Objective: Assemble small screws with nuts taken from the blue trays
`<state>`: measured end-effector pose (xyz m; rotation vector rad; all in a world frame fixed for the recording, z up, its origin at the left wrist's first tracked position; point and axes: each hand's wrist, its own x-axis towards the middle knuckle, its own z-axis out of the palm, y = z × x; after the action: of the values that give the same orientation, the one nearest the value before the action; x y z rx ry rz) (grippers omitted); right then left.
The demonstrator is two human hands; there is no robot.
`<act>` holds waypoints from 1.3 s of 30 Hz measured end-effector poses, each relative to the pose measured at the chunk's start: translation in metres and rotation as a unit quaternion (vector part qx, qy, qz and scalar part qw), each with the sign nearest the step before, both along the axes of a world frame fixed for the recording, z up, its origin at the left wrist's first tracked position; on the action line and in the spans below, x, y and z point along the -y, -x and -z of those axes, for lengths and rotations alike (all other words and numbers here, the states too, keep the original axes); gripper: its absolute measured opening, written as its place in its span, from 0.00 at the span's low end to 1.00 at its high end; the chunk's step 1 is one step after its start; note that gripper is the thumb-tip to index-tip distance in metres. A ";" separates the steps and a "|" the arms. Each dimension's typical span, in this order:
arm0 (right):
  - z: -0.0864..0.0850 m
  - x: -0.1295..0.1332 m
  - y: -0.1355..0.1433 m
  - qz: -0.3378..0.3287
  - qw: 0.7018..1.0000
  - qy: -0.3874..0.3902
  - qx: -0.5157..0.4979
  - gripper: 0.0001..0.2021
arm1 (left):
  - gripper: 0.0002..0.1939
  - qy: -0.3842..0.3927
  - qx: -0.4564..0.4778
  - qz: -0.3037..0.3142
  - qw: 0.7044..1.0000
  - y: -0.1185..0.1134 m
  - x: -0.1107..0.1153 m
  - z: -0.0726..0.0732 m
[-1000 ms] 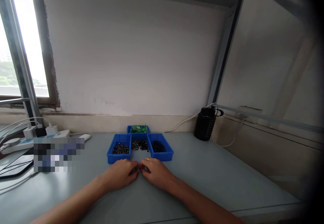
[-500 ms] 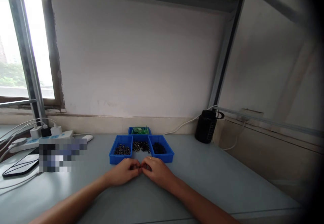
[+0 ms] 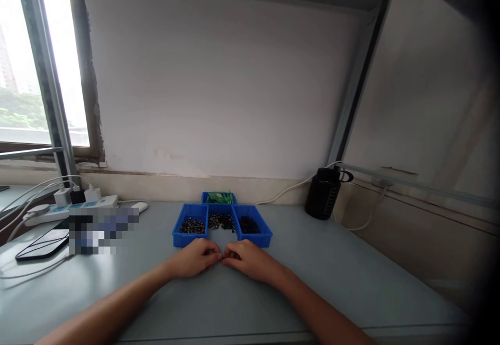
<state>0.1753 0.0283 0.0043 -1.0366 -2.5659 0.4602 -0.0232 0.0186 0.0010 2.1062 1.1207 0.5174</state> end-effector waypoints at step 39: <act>0.001 -0.004 -0.004 0.006 0.997 0.048 -0.053 0.06 | 0.10 -0.154 -0.090 -0.041 0.983 -0.004 0.004 -0.002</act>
<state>0.1789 0.0323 0.0032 -1.0312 -2.4641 0.6225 -0.0192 0.0149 0.0031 2.4214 1.3023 0.5778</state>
